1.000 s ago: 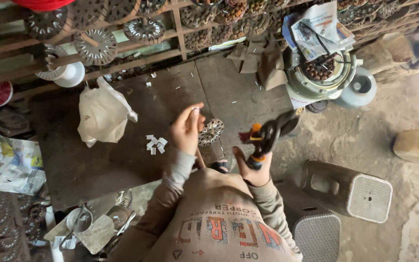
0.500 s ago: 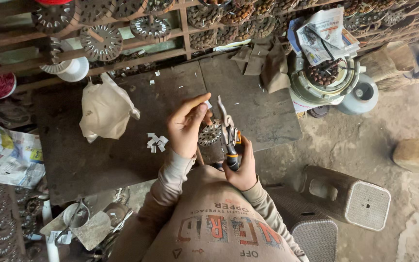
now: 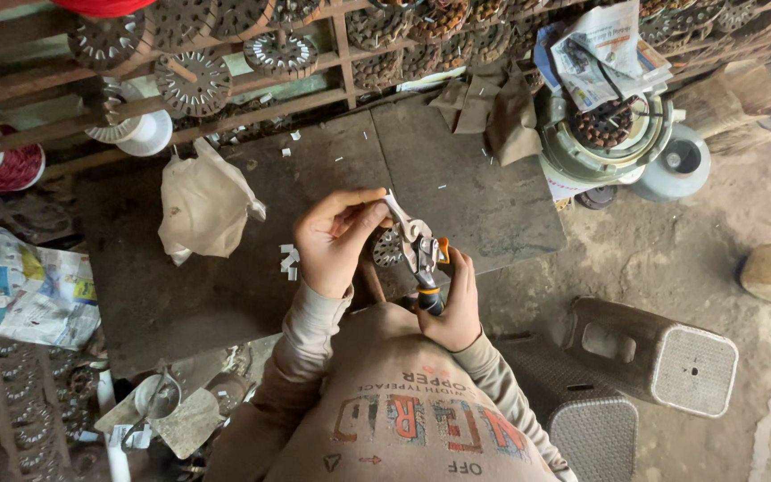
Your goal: The person uses pliers to bend small white pieces and attach them to a perforated metal disc. They repeatedly pick up pieces, bend them, and place them into holes on the disc while working at a cluttered workbench.
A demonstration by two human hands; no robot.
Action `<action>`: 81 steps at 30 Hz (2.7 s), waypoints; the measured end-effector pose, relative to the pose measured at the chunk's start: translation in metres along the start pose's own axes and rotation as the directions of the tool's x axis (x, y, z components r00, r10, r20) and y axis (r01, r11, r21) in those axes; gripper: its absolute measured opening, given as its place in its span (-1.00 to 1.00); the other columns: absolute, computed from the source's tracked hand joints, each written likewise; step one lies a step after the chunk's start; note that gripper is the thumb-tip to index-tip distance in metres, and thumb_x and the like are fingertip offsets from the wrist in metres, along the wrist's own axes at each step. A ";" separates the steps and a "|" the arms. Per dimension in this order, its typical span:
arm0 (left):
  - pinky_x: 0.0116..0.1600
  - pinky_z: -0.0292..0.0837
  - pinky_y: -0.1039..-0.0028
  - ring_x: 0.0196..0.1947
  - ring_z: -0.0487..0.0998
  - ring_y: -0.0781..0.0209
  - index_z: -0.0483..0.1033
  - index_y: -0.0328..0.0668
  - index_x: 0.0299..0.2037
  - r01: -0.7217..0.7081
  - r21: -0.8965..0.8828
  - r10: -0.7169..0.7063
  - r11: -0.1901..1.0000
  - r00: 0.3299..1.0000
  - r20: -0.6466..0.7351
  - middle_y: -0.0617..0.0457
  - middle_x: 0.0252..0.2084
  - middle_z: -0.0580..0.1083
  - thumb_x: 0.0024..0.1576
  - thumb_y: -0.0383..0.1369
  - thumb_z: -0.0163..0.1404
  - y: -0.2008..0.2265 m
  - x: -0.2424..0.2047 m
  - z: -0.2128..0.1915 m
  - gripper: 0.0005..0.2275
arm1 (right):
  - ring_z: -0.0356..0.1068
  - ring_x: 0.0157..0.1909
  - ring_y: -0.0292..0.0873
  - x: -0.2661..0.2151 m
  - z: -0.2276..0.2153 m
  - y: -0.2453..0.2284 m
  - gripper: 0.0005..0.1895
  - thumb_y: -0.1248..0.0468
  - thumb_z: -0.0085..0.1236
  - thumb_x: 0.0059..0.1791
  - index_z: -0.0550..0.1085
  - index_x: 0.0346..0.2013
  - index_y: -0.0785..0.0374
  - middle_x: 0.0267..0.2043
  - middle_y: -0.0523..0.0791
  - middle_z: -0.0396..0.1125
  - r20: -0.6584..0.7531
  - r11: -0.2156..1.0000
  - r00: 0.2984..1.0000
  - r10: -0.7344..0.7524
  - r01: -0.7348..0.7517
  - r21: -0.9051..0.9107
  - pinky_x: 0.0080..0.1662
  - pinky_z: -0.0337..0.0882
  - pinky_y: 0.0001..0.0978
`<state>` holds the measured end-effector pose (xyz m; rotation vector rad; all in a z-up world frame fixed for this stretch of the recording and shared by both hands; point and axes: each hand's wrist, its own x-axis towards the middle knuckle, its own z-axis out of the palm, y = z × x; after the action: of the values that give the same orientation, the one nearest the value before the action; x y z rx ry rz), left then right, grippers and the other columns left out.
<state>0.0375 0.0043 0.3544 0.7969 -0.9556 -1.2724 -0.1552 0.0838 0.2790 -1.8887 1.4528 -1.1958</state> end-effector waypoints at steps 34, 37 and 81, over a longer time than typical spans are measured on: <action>0.05 0.53 0.50 -0.10 0.59 0.28 0.55 -0.45 -0.03 0.026 0.103 -0.019 0.994 0.998 -0.062 -0.04 -0.08 0.57 0.18 -0.62 0.18 -0.035 -0.019 -0.040 -0.82 | 0.25 0.15 0.22 -0.012 0.025 0.145 -0.03 0.23 0.32 -0.37 0.21 0.31 0.32 0.07 0.13 0.30 -0.212 0.863 0.952 0.222 -0.293 -0.412 0.16 0.19 0.10; -0.08 0.55 0.50 -0.18 0.61 0.29 0.56 -0.40 0.01 0.189 0.048 -0.182 0.981 0.976 -0.119 -0.02 -0.12 0.59 0.15 -0.55 0.18 -0.080 -0.026 -0.059 -0.76 | 0.27 0.16 0.17 -0.004 0.039 0.214 -0.15 0.14 0.34 -0.33 0.26 0.24 0.06 0.08 0.00 0.32 -0.277 0.560 0.821 0.499 -0.550 -0.620 0.18 0.16 0.18; -0.61 0.03 0.60 -0.68 0.21 0.47 0.34 -0.22 -0.26 0.629 -0.161 -0.571 0.761 0.766 0.296 0.11 -0.57 0.33 0.23 -0.58 0.00 -0.224 -0.083 -0.097 -0.90 | 0.53 -0.22 -0.33 -0.009 0.030 0.062 -0.62 0.49 0.26 -0.10 0.43 -0.01 0.35 -0.24 -0.13 0.49 0.437 0.809 0.879 0.192 -0.394 0.437 -0.19 0.54 -0.50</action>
<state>0.0311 0.0528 0.1017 0.7947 -0.7044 -2.0535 -0.1632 0.0675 0.2120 -1.3561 1.0346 -0.8908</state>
